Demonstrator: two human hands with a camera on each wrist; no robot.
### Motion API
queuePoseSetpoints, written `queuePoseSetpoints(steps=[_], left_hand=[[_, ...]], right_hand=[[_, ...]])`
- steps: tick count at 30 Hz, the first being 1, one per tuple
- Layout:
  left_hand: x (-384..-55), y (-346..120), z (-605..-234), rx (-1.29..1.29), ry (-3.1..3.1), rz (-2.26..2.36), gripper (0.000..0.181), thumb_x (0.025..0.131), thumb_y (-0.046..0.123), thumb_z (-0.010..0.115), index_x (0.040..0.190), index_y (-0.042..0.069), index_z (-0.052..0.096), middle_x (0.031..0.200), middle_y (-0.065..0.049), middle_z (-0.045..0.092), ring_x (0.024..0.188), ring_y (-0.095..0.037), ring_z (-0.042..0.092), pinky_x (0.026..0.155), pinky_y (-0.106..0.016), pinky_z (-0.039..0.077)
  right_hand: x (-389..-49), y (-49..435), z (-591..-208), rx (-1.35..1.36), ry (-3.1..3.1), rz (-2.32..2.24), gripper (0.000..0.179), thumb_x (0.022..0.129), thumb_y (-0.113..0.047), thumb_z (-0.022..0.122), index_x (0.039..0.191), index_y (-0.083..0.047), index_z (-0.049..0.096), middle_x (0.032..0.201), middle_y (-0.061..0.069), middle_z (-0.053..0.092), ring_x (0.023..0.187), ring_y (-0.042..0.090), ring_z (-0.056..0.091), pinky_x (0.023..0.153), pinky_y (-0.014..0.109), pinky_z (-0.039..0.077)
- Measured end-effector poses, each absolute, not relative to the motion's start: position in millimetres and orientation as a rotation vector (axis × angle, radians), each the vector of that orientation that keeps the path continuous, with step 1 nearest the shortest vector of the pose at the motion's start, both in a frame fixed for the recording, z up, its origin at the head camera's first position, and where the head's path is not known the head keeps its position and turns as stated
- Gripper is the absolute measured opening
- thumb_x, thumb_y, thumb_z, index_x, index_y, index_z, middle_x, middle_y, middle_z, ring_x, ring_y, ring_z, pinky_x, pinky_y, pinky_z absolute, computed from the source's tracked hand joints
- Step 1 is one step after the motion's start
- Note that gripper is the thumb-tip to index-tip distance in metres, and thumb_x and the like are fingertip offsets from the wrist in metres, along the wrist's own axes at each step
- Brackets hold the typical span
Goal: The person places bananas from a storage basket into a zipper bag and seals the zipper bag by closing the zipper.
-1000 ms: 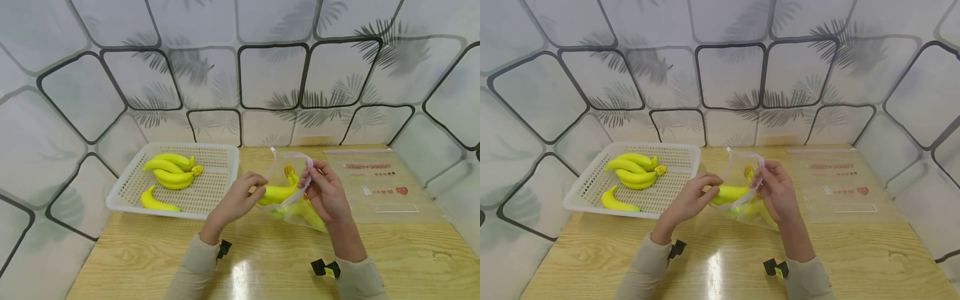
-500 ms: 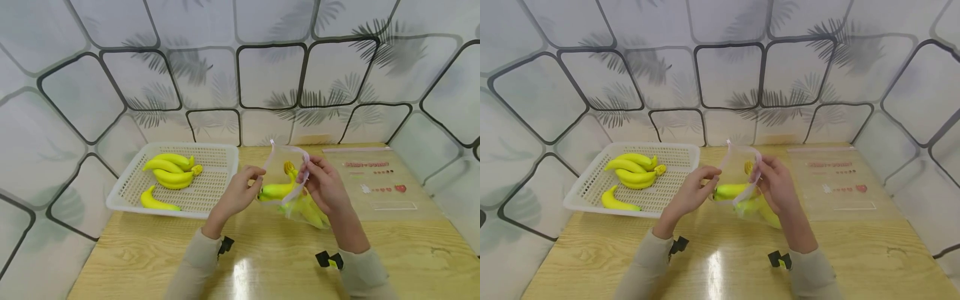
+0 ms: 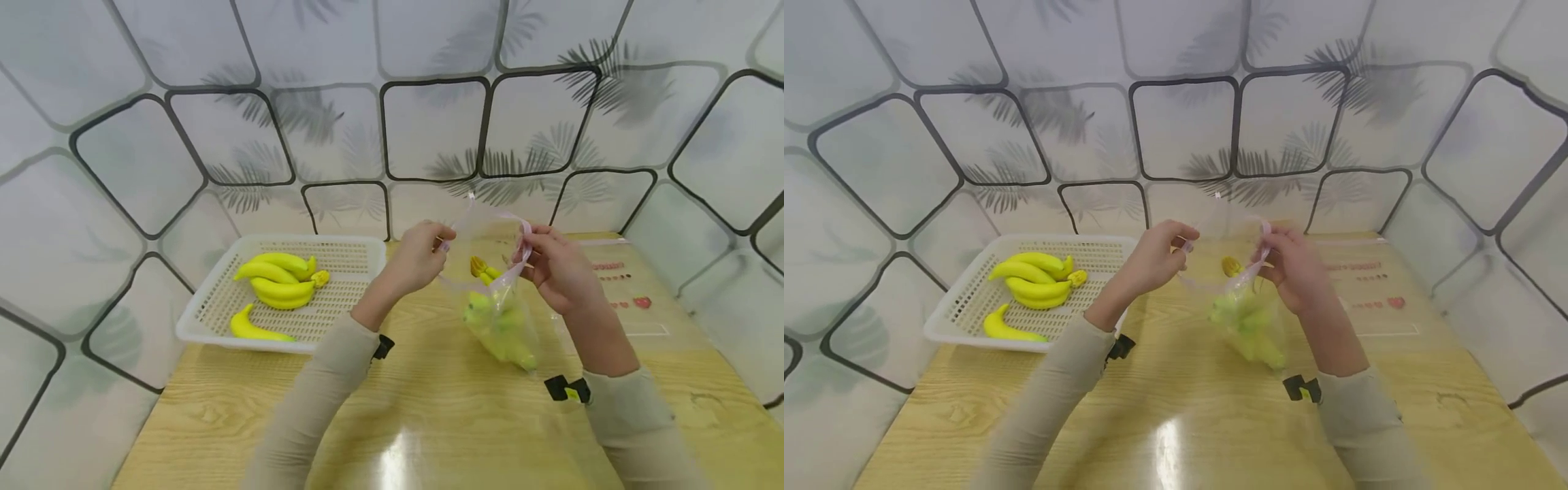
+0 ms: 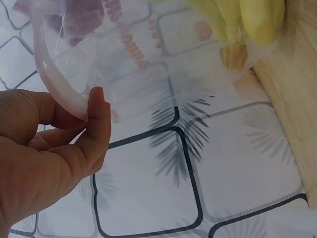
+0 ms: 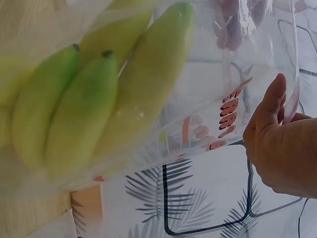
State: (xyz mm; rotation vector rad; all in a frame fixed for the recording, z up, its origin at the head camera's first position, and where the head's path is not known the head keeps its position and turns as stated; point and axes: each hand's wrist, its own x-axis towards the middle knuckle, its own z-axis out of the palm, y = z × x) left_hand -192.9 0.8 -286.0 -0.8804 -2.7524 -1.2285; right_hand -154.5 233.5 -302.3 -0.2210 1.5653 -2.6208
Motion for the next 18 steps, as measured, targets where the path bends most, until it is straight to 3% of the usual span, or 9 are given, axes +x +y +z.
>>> queuePoseSetpoints(steps=[6, 12, 18], left_hand=[[-208, 7, -261, -0.880, -2.776, -1.015, 0.033, 0.099, -0.005, 0.044, 0.126, -0.005, 0.062, 0.126, -0.019, 0.061, 0.117, -0.030, 0.058, 0.095, -0.034, 0.050], [-218, 10, -240, -0.857, -2.837, -0.793, 0.044, 0.089, -0.015, 0.045, 0.129, -0.006, 0.060, 0.132, -0.021, 0.060, 0.127, -0.032, 0.052, 0.104, -0.035, 0.046], [-225, 16, -239, -0.870, -2.924, -0.657, 0.048, 0.087, -0.016, 0.048, 0.133, -0.007, 0.057, 0.138, -0.022, 0.055, 0.134, -0.031, 0.046, 0.109, -0.035, 0.041]], right_hand=[[-161, 247, -284, -0.112, 1.659, -2.604, 0.009, 0.102, -0.010, 0.055, 0.098, -0.007, 0.061, 0.080, 0.003, 0.063, 0.071, 0.014, 0.061, 0.066, 0.029, 0.058], [-170, 257, -265, -0.030, 1.876, -2.590, 0.002, 0.100, -0.009, 0.057, 0.100, -0.007, 0.057, 0.081, 0.002, 0.061, 0.067, 0.014, 0.061, 0.058, 0.028, 0.059], [-177, 252, -255, 0.044, 2.248, -2.437, 0.014, 0.099, -0.010, 0.058, 0.108, 0.000, 0.053, 0.082, 0.001, 0.059, 0.066, 0.011, 0.060, 0.056, 0.026, 0.057]])
